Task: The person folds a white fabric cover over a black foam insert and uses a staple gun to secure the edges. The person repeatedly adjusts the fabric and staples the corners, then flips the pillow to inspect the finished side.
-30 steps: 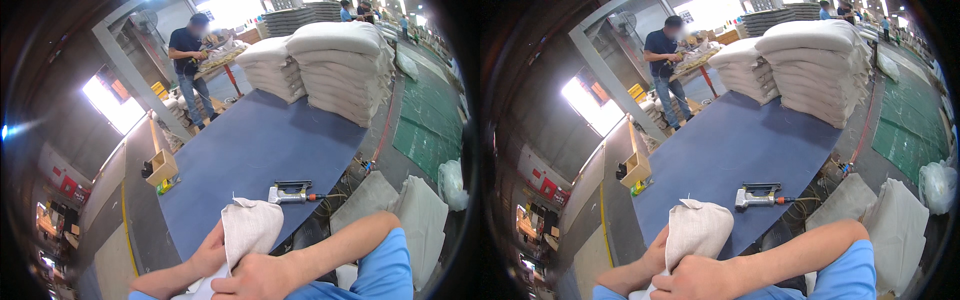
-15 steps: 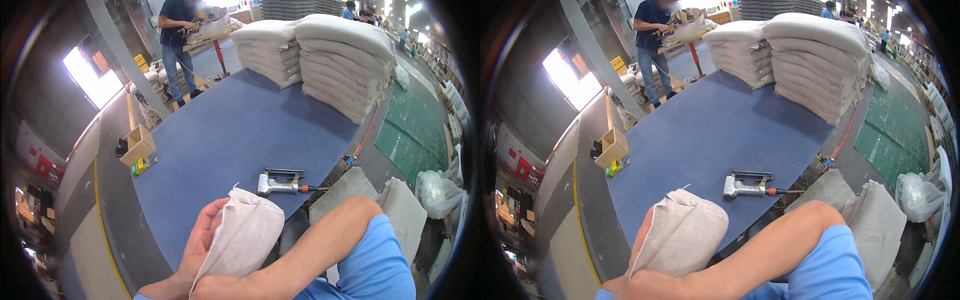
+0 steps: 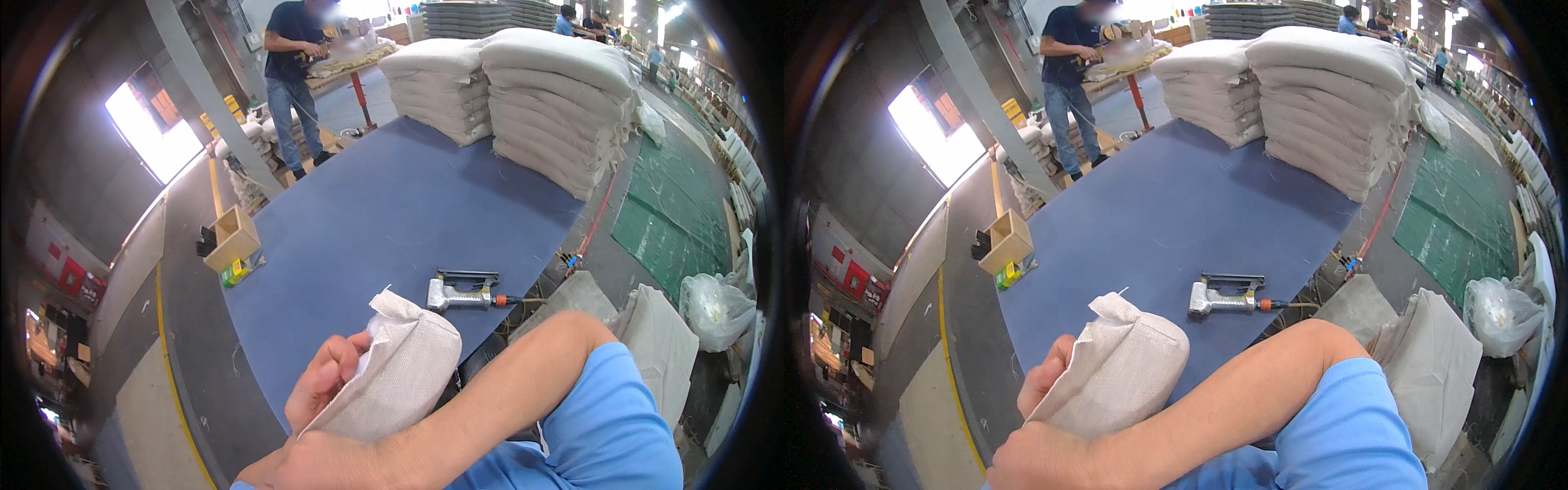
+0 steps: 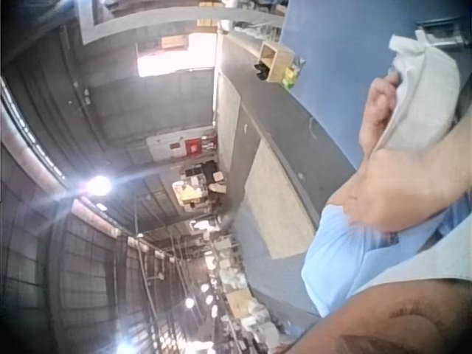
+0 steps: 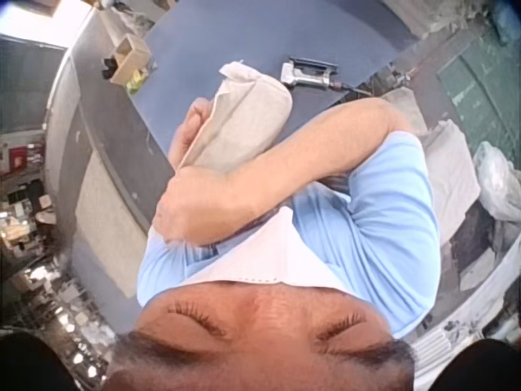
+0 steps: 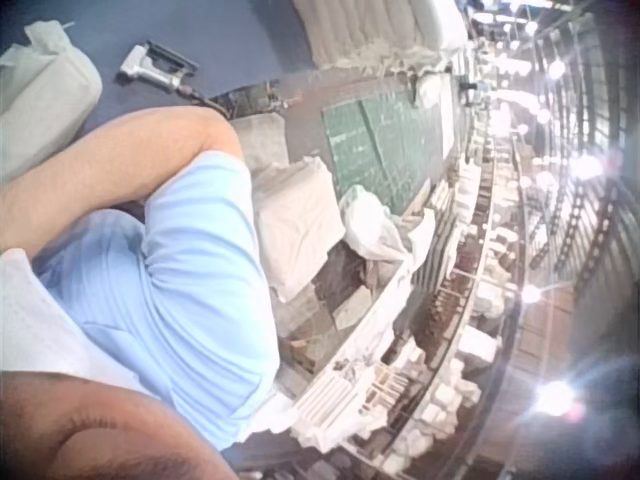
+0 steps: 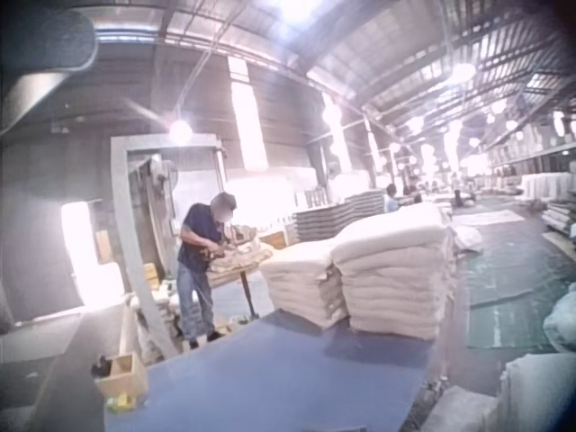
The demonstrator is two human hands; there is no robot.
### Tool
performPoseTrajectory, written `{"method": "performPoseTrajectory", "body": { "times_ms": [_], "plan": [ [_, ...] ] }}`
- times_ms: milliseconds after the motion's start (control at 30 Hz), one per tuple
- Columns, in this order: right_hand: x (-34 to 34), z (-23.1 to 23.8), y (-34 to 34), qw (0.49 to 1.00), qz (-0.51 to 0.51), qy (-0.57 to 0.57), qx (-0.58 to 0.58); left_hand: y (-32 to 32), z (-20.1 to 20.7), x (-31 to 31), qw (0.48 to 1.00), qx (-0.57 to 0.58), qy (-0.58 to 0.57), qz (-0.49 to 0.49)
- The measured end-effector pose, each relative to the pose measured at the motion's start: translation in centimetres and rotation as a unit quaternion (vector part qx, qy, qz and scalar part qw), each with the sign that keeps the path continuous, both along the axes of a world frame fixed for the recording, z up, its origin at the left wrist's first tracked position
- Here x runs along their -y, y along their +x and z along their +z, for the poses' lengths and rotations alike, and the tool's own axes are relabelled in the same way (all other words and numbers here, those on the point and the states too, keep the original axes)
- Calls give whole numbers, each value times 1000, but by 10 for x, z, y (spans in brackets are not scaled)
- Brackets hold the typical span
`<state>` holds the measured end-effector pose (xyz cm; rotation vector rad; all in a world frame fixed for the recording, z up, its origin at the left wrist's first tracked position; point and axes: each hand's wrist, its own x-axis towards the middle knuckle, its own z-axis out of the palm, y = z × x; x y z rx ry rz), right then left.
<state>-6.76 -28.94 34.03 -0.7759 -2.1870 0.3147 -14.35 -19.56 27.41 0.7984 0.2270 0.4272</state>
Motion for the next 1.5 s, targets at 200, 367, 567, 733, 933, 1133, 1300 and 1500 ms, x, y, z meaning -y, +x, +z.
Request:
{"method": "performPoseTrajectory", "body": {
  "times_ms": [200, 367, 567, 733, 933, 1133, 1300, 1500],
  "plan": [
    [6, -1, -7, 997, -26, 22, 68, -8, 40, 7, 993, -46, 29, -107],
    [10, -4, -15, 995, -34, 35, 90, -5, 104, -22, 880, -227, 277, -312],
    [13, -4, -20, 991, -64, 39, 112, 26, 141, -24, 672, -430, 433, -420],
    [15, -3, -23, 988, -73, 51, 126, 20, 139, -28, 642, -450, 433, -444],
    [14, 0, -19, 985, -91, 72, 131, -6, 114, -21, 831, -394, 239, -312],
    [21, -4, 6, 996, 5, 68, 66, -32, 58, 5, 934, -302, 115, -150],
    [50, -55, 99, 913, -130, 339, -187, -31, 27, 14, 967, -195, 146, -70],
    [-4, -129, 112, 754, -305, 279, -511, -9, 21, 24, 968, -169, 183, -28]
  ]
}}
